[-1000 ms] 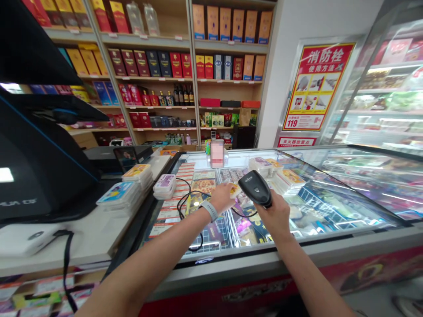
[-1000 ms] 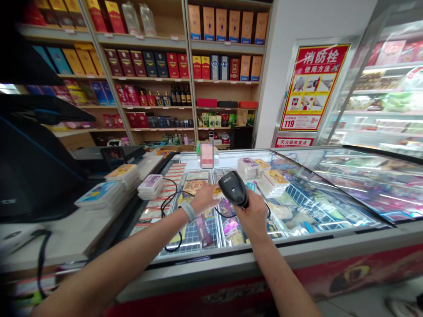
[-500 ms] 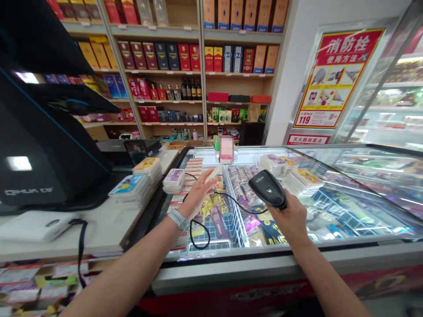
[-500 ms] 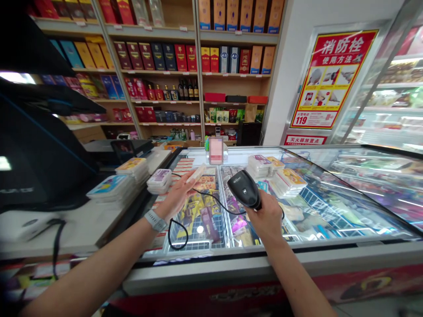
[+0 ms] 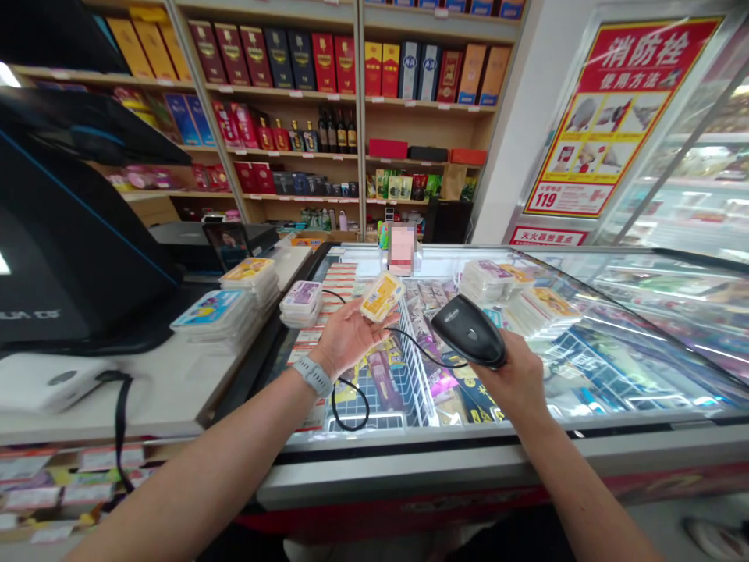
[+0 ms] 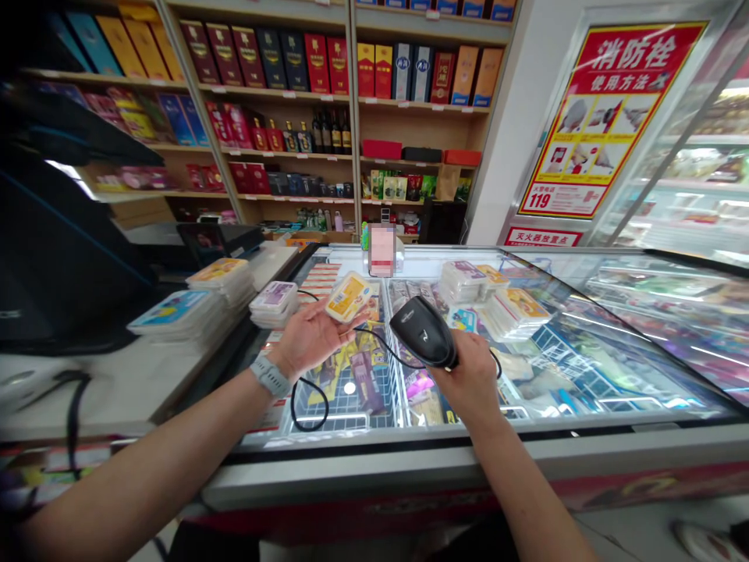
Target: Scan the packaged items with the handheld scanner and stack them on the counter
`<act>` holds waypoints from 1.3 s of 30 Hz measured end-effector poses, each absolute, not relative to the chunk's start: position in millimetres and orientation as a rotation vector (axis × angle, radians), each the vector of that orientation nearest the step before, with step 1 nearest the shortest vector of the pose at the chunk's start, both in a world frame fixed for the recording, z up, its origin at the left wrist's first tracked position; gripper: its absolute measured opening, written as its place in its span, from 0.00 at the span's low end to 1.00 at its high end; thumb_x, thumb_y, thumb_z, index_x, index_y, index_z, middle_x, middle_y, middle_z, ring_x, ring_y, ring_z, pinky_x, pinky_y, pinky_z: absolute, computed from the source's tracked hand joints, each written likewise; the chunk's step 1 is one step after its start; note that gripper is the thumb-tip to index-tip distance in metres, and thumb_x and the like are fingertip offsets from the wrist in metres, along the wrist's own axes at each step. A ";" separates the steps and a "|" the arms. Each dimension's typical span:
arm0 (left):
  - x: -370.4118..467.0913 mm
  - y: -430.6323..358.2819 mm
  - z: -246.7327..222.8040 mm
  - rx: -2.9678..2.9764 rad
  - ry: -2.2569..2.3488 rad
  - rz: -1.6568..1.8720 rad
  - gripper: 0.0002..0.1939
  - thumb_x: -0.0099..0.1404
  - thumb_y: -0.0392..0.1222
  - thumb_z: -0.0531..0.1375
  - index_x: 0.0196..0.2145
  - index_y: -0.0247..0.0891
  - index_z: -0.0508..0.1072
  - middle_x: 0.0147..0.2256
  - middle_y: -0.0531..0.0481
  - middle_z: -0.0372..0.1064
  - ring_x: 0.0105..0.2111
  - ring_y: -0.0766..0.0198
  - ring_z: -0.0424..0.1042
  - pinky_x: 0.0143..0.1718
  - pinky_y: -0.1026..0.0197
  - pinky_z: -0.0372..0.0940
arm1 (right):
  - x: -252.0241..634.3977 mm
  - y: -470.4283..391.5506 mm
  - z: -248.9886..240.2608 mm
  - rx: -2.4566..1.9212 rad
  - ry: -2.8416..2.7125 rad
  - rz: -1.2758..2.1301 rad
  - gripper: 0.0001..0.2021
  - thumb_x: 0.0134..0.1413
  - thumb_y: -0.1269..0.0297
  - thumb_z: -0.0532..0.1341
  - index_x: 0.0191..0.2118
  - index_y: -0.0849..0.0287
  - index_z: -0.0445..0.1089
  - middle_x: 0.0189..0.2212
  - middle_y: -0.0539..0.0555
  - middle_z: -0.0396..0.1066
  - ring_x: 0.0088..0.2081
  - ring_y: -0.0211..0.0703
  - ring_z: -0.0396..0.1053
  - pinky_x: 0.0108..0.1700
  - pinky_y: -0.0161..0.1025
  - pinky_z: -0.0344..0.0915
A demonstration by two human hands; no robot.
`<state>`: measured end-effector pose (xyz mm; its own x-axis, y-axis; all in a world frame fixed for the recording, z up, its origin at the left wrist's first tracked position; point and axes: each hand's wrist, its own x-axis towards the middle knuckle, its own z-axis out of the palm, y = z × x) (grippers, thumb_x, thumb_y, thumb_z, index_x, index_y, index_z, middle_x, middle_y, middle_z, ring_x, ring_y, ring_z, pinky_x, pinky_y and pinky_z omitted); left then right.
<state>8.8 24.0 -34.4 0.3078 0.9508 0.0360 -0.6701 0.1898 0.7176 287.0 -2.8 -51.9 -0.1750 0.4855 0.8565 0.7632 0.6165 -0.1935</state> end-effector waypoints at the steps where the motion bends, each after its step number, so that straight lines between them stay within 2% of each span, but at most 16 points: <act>1: 9.5 24.1 -34.7 0.718 0.473 1.199 0.25 0.66 0.46 0.51 0.59 0.35 0.63 0.56 0.36 0.66 0.51 0.50 0.71 0.35 0.59 0.65 | 286.9 -2.9 -52.2 -0.991 -1.851 -0.310 0.07 0.51 0.59 0.63 0.33 0.56 0.68 0.29 0.53 0.71 0.33 0.46 0.69 0.36 0.40 0.64; 7: 12.7 24.6 -37.6 0.808 0.490 1.175 0.28 0.66 0.49 0.51 0.61 0.36 0.61 0.58 0.37 0.64 0.55 0.49 0.67 0.42 0.55 0.65 | 283.4 -5.0 -50.0 -0.923 -1.983 -0.139 0.06 0.51 0.61 0.62 0.34 0.55 0.68 0.29 0.52 0.71 0.34 0.46 0.69 0.38 0.42 0.66; 15: 12.0 26.7 -41.3 0.831 0.486 1.150 0.27 0.66 0.50 0.50 0.61 0.38 0.61 0.59 0.39 0.63 0.56 0.49 0.66 0.48 0.51 0.64 | 280.5 -5.8 -44.3 -0.836 -2.006 -0.151 0.05 0.51 0.65 0.63 0.34 0.56 0.67 0.29 0.51 0.70 0.34 0.44 0.68 0.38 0.41 0.65; 23: 13.5 26.0 -40.4 0.813 0.466 1.153 0.27 0.66 0.50 0.51 0.60 0.38 0.61 0.58 0.39 0.64 0.56 0.48 0.67 0.48 0.50 0.64 | 282.8 -3.1 -48.4 -0.876 -2.010 -0.160 0.06 0.51 0.63 0.63 0.35 0.56 0.67 0.31 0.52 0.71 0.36 0.46 0.69 0.39 0.42 0.65; 33: 13.2 24.4 -38.6 0.847 0.514 1.163 0.27 0.66 0.50 0.51 0.59 0.39 0.62 0.58 0.39 0.64 0.56 0.47 0.67 0.49 0.48 0.63 | 280.4 -3.4 -46.8 -0.885 -2.029 -0.190 0.04 0.51 0.63 0.62 0.32 0.55 0.66 0.28 0.51 0.69 0.34 0.46 0.68 0.38 0.42 0.66; 39: 13.3 24.0 -35.2 0.799 0.523 1.183 0.27 0.65 0.50 0.50 0.59 0.38 0.62 0.59 0.39 0.62 0.55 0.49 0.68 0.47 0.52 0.65 | 281.8 -3.1 -47.7 -0.879 -1.945 -0.284 0.05 0.51 0.62 0.61 0.35 0.55 0.67 0.29 0.51 0.70 0.34 0.46 0.68 0.39 0.43 0.66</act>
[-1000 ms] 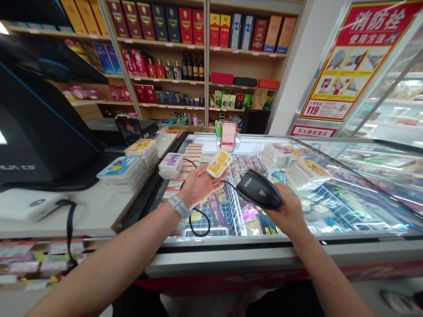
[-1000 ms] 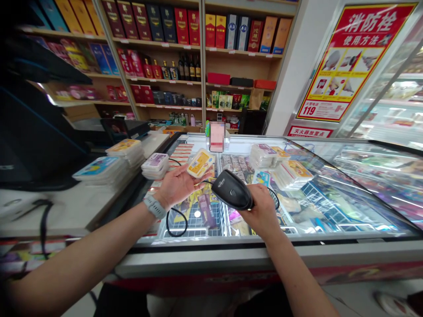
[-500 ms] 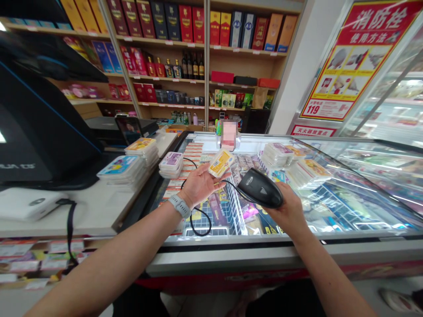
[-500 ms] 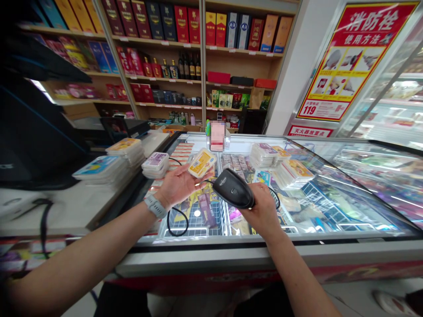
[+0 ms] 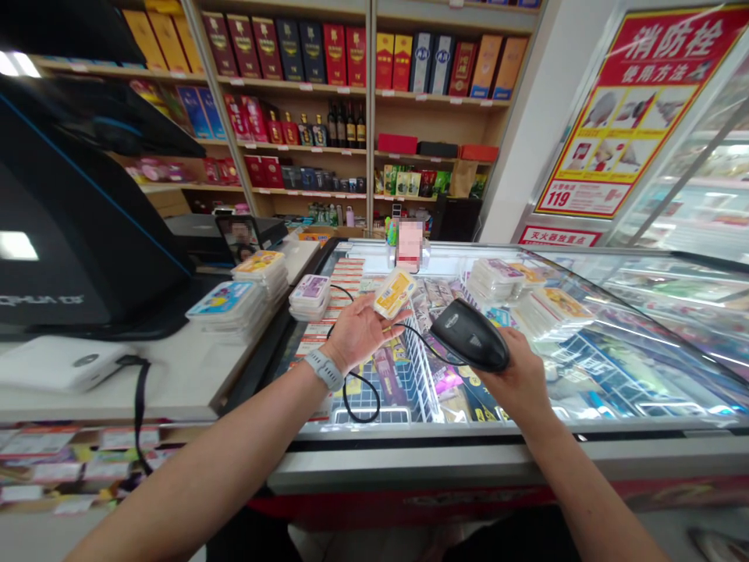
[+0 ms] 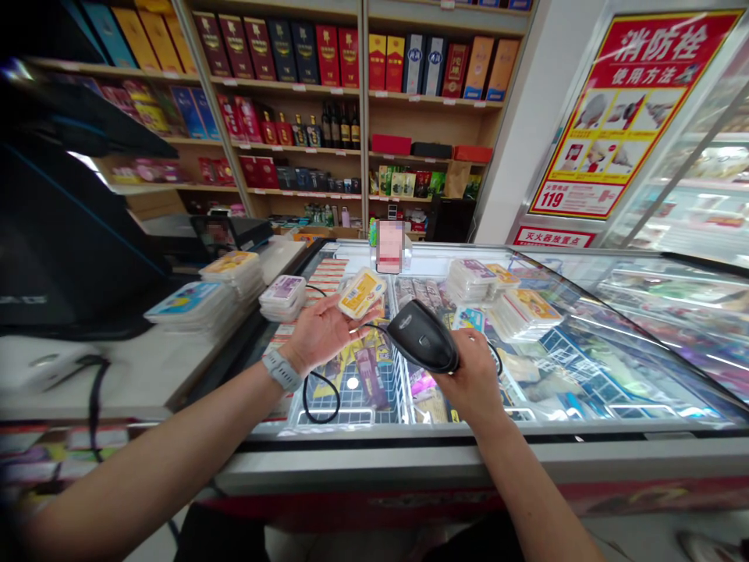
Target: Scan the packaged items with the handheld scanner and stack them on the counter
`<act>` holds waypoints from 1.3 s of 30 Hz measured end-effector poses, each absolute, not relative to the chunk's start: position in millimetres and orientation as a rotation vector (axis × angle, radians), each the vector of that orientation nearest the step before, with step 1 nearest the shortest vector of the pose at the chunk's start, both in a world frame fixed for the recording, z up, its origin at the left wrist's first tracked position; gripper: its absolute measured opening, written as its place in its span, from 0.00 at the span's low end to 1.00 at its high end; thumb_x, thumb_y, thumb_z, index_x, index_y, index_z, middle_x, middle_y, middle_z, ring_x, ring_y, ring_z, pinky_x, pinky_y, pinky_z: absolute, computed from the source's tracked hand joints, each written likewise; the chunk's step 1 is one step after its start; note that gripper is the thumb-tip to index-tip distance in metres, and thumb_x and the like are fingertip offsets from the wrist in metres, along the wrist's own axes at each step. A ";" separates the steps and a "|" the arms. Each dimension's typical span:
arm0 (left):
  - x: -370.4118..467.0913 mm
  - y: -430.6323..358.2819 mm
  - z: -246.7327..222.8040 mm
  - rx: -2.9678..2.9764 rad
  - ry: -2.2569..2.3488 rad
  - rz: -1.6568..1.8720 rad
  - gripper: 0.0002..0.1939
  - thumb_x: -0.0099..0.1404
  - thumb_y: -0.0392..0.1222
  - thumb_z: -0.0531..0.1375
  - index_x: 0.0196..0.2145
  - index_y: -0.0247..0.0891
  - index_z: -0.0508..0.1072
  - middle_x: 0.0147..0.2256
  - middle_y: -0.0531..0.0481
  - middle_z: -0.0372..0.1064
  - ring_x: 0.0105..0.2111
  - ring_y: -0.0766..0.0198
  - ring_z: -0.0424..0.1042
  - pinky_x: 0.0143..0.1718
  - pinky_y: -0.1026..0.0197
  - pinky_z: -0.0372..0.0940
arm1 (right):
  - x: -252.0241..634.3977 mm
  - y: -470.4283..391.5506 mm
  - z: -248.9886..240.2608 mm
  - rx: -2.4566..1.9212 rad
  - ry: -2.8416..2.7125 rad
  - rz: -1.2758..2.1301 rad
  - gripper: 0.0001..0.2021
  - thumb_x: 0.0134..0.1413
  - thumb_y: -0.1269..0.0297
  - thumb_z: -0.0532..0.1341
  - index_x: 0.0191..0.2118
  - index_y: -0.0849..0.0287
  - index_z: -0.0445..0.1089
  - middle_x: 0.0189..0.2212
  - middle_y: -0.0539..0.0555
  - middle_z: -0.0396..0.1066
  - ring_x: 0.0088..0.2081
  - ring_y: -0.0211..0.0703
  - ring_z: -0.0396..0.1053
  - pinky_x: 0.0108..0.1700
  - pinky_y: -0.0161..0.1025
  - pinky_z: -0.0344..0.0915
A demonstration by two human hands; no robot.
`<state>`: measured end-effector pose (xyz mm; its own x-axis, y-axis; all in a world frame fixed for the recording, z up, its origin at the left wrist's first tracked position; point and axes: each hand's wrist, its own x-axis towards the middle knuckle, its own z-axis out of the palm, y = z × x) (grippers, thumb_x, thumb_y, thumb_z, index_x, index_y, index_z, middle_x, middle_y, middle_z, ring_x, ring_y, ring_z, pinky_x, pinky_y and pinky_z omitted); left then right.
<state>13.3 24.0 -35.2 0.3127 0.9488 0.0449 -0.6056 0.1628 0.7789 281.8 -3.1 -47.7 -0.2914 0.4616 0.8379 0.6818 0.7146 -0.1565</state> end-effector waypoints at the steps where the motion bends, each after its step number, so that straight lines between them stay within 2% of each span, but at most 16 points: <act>1: 12.4 23.9 -33.0 0.814 0.558 1.200 0.27 0.65 0.50 0.50 0.59 0.37 0.61 0.59 0.38 0.62 0.55 0.49 0.68 0.47 0.52 0.65 | 282.4 -2.8 -47.5 -0.887 -1.920 -0.316 0.06 0.51 0.61 0.61 0.35 0.55 0.67 0.29 0.52 0.70 0.33 0.46 0.68 0.39 0.43 0.66; 4: 4.4 23.2 -23.6 1.014 0.828 1.311 0.26 0.66 0.52 0.50 0.58 0.39 0.61 0.59 0.40 0.63 0.55 0.51 0.67 0.52 0.50 0.63 | 284.8 -1.1 -48.1 -0.928 -1.861 -0.390 0.06 0.53 0.59 0.61 0.35 0.55 0.67 0.27 0.52 0.69 0.32 0.46 0.67 0.38 0.43 0.65; 8: -21.7 19.4 -8.7 1.676 1.552 1.526 0.24 0.65 0.50 0.53 0.57 0.40 0.63 0.57 0.42 0.63 0.58 0.53 0.61 0.60 0.49 0.54 | 289.0 1.9 -52.7 -1.021 -1.802 -0.416 0.09 0.52 0.56 0.62 0.33 0.56 0.67 0.28 0.52 0.69 0.33 0.47 0.67 0.38 0.43 0.65; 11: -45.1 14.5 -3.1 1.984 2.137 1.423 0.26 0.66 0.47 0.53 0.60 0.39 0.60 0.59 0.38 0.59 0.60 0.47 0.57 0.61 0.42 0.50 | 291.8 3.3 -56.3 -1.062 -1.764 -0.411 0.10 0.52 0.55 0.62 0.33 0.56 0.67 0.28 0.53 0.69 0.33 0.47 0.67 0.39 0.43 0.64; 14: -60.9 11.1 -6.4 1.945 2.461 1.208 0.28 0.66 0.46 0.52 0.62 0.37 0.56 0.58 0.33 0.58 0.59 0.40 0.58 0.57 0.35 0.52 | 293.3 3.3 -57.3 -1.099 -1.727 -0.411 0.11 0.52 0.54 0.62 0.33 0.56 0.66 0.26 0.52 0.68 0.34 0.49 0.66 0.38 0.43 0.63; 20: -66.4 15.9 -22.2 1.891 2.577 1.015 0.30 0.65 0.45 0.53 0.63 0.36 0.55 0.56 0.31 0.59 0.56 0.38 0.60 0.53 0.36 0.56 | 293.2 1.1 -54.5 -1.092 -1.693 -0.426 0.10 0.52 0.56 0.63 0.32 0.56 0.65 0.25 0.52 0.66 0.33 0.48 0.65 0.36 0.42 0.61; 25: -70.5 18.6 -28.5 1.924 2.559 1.017 0.28 0.65 0.46 0.53 0.60 0.32 0.60 0.53 0.26 0.60 0.55 0.33 0.60 0.50 0.32 0.56 | 295.6 1.1 -54.2 -1.122 -1.624 -0.440 0.09 0.51 0.57 0.63 0.33 0.56 0.66 0.28 0.53 0.69 0.34 0.49 0.66 0.38 0.43 0.62; 27: -70.1 16.9 -28.3 1.937 2.560 1.021 0.28 0.65 0.46 0.54 0.60 0.30 0.60 0.55 0.24 0.59 0.56 0.31 0.58 0.50 0.31 0.55 | 297.4 1.8 -55.2 -1.149 -1.598 -0.442 0.09 0.50 0.57 0.63 0.34 0.56 0.66 0.28 0.53 0.69 0.35 0.49 0.66 0.38 0.43 0.63; 29: -65.9 14.4 -26.5 1.955 2.581 1.033 0.30 0.64 0.48 0.55 0.60 0.29 0.59 0.59 0.22 0.54 0.60 0.30 0.53 0.52 0.29 0.52 | 298.8 2.4 -56.4 -1.180 -1.564 -0.441 0.10 0.50 0.57 0.63 0.33 0.56 0.66 0.27 0.53 0.68 0.35 0.49 0.66 0.39 0.43 0.63; 31: -57.1 12.2 -23.8 2.014 2.603 1.050 0.32 0.65 0.51 0.55 0.61 0.31 0.57 0.63 0.24 0.47 0.63 0.32 0.46 0.55 0.28 0.48 | 299.4 2.5 -57.0 -1.214 -1.527 -0.437 0.10 0.50 0.57 0.63 0.33 0.56 0.66 0.27 0.53 0.68 0.36 0.50 0.65 0.39 0.43 0.63; 33: -43.7 11.3 -21.9 2.133 2.595 1.040 0.31 0.66 0.51 0.54 0.62 0.34 0.57 0.65 0.28 0.45 0.65 0.36 0.43 0.58 0.30 0.46 | 299.2 1.9 -56.5 -1.234 -1.496 -0.430 0.10 0.50 0.56 0.64 0.34 0.56 0.66 0.27 0.54 0.68 0.36 0.51 0.65 0.39 0.43 0.62; 36: -15.6 13.0 -22.6 2.348 2.437 0.925 0.28 0.67 0.50 0.52 0.61 0.37 0.59 0.64 0.32 0.50 0.65 0.42 0.47 0.60 0.35 0.49 | 298.6 0.8 -54.9 -1.254 -1.442 -0.422 0.11 0.48 0.56 0.64 0.33 0.57 0.67 0.28 0.54 0.68 0.36 0.50 0.65 0.38 0.43 0.62; 39: 21.3 18.3 -27.2 2.607 2.042 0.771 0.26 0.67 0.48 0.52 0.61 0.39 0.60 0.64 0.36 0.53 0.65 0.45 0.50 0.61 0.39 0.51 | 299.1 1.0 -54.6 -1.269 -1.403 -0.422 0.11 0.47 0.55 0.64 0.31 0.56 0.66 0.26 0.53 0.67 0.35 0.50 0.64 0.38 0.43 0.61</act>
